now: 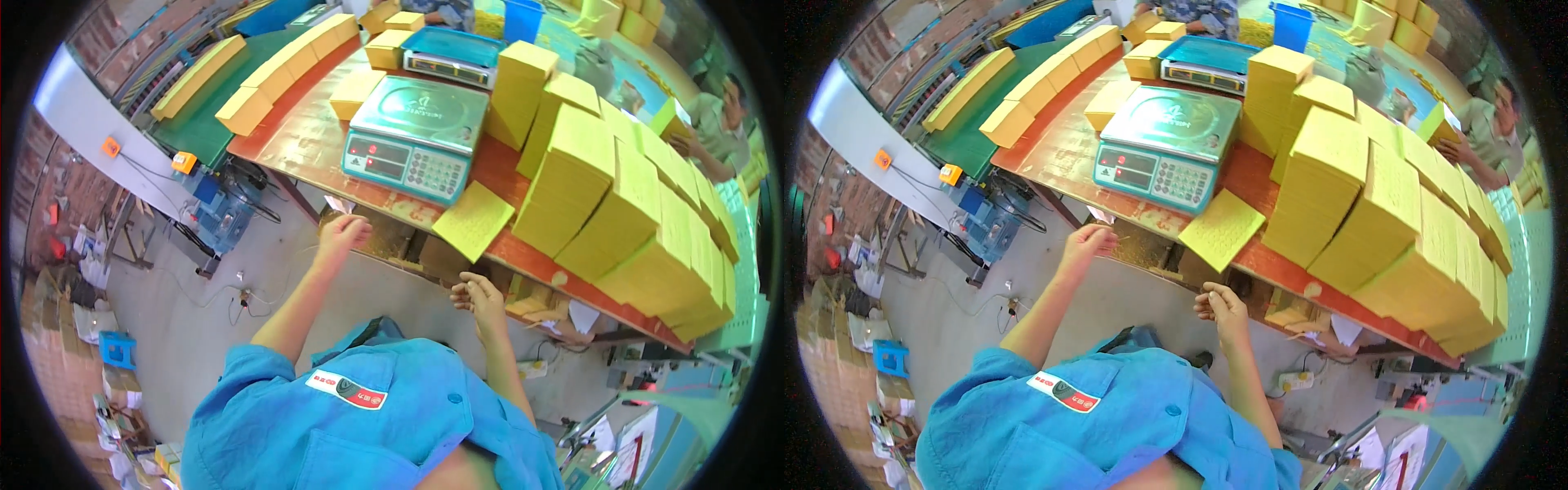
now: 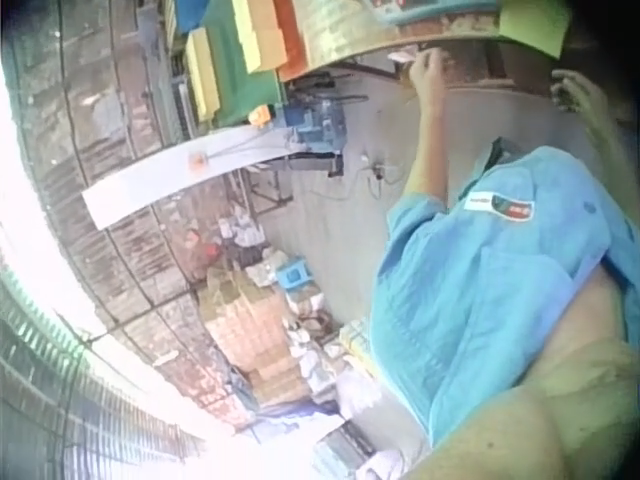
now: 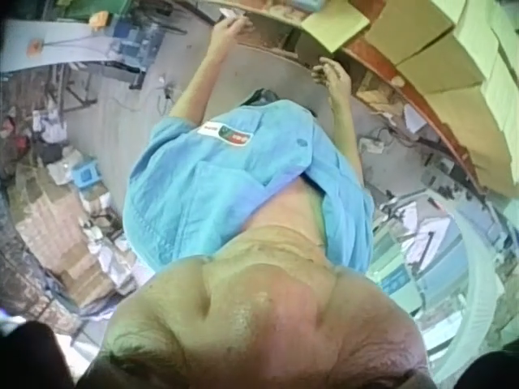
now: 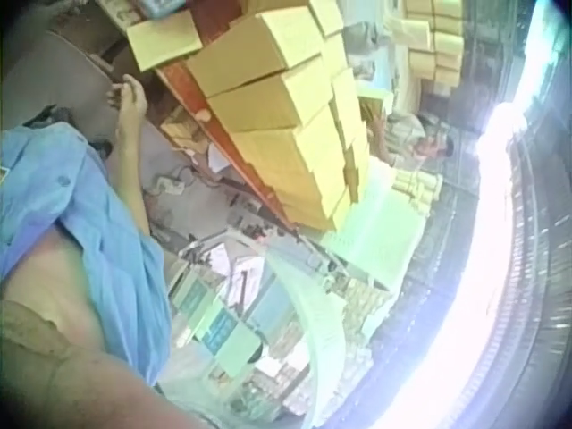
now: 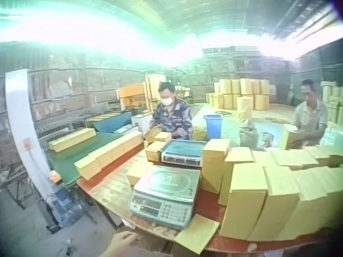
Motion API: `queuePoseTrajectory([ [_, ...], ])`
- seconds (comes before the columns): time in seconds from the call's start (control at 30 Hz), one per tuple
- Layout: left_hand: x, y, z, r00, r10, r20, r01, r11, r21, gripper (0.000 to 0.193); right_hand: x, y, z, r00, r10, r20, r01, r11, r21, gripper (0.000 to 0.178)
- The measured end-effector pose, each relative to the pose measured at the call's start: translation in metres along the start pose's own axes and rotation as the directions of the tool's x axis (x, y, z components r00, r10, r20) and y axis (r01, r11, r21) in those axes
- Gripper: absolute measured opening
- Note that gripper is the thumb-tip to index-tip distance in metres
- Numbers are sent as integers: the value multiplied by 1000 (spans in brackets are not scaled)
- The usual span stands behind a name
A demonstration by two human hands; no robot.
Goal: Weighing stacks of yellow paper on a scale and then using an industrial strapping machine to secure the stacks.
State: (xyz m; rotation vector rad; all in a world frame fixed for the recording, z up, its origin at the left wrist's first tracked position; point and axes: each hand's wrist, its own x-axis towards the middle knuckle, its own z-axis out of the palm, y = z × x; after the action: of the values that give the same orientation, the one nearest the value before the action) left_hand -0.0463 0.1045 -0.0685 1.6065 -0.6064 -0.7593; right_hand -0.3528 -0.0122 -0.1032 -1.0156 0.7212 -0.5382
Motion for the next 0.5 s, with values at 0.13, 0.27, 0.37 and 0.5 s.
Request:
queuePoseTrajectory([
  [0.13,43,17,-51,979,-58,-195,18,979,-201,22,21,-39,8,997,-77,3,77,996,-52,25],
  [0.27,111,30,-86,981,-22,-193,-46,939,-341,21,43,-43,1,991,-14,-130,-10,983,-183,21],
  [0.37,178,36,-105,982,-26,-189,-48,926,-376,22,45,-23,-8,962,75,-261,-161,931,-326,22],
  [0.5,279,43,-131,924,294,-245,-269,954,133,50,44,5,6,888,128,-441,-261,931,-256,25],
])
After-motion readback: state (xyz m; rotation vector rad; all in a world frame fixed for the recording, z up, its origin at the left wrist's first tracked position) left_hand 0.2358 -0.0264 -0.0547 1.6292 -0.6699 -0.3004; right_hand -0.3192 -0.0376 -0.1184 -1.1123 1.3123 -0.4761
